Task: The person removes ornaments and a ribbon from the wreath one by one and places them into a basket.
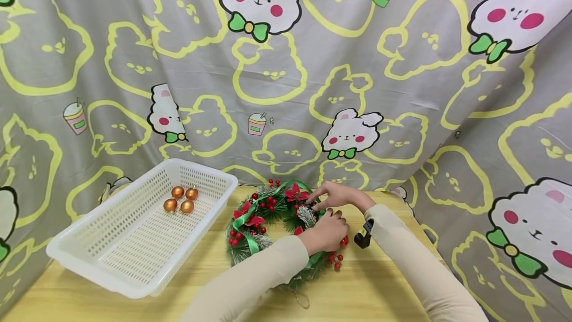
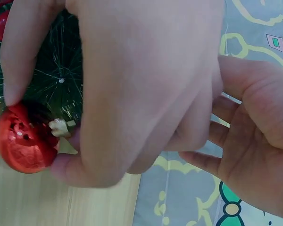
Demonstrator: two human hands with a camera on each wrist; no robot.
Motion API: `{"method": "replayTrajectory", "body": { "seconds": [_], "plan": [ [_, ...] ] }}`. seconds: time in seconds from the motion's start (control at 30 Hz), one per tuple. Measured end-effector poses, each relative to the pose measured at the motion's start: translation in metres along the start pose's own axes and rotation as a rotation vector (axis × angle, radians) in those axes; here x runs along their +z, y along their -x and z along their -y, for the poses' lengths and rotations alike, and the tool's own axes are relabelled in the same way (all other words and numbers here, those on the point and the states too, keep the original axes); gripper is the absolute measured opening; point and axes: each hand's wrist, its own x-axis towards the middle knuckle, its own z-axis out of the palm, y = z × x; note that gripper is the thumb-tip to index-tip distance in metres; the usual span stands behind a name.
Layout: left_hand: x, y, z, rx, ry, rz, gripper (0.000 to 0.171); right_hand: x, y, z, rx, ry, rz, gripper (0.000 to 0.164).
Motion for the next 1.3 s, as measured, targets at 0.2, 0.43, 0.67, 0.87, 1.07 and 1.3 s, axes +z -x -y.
{"method": "replayTrajectory", "body": {
  "seconds": [0.2, 0.43, 0.67, 0.87, 1.07, 1.3],
  "plan": [
    [0.002, 0.003, 0.003, 0.055, 0.027, -0.069, 0.038, 0.0, 0.0, -0.001, -0.033, 0.013, 0.003, 0.029],
    [-0.006, 0.016, 0.011, 0.105, 0.042, -0.06, 0.049, -0.001, 0.001, -0.003, -0.113, 0.009, 0.006, 0.029],
    [-0.006, 0.028, 0.019, 0.189, -0.023, -0.154, 0.049, -0.001, 0.001, -0.006, -0.156, 0.045, 0.0, 0.028],
    [0.0, 0.034, 0.031, 0.223, -0.007, -0.256, 0.049, 0.001, -0.002, -0.006, -0.116, 0.001, 0.006, 0.027],
    [0.004, 0.039, 0.041, 0.215, 0.068, -0.333, 0.042, 0.001, -0.001, -0.008, -0.11, -0.017, 0.012, 0.032],
    [0.003, 0.047, 0.054, 0.153, 0.228, -0.327, 0.042, -0.001, 0.003, -0.007, -0.082, -0.039, 0.012, 0.034]
  ]
}}
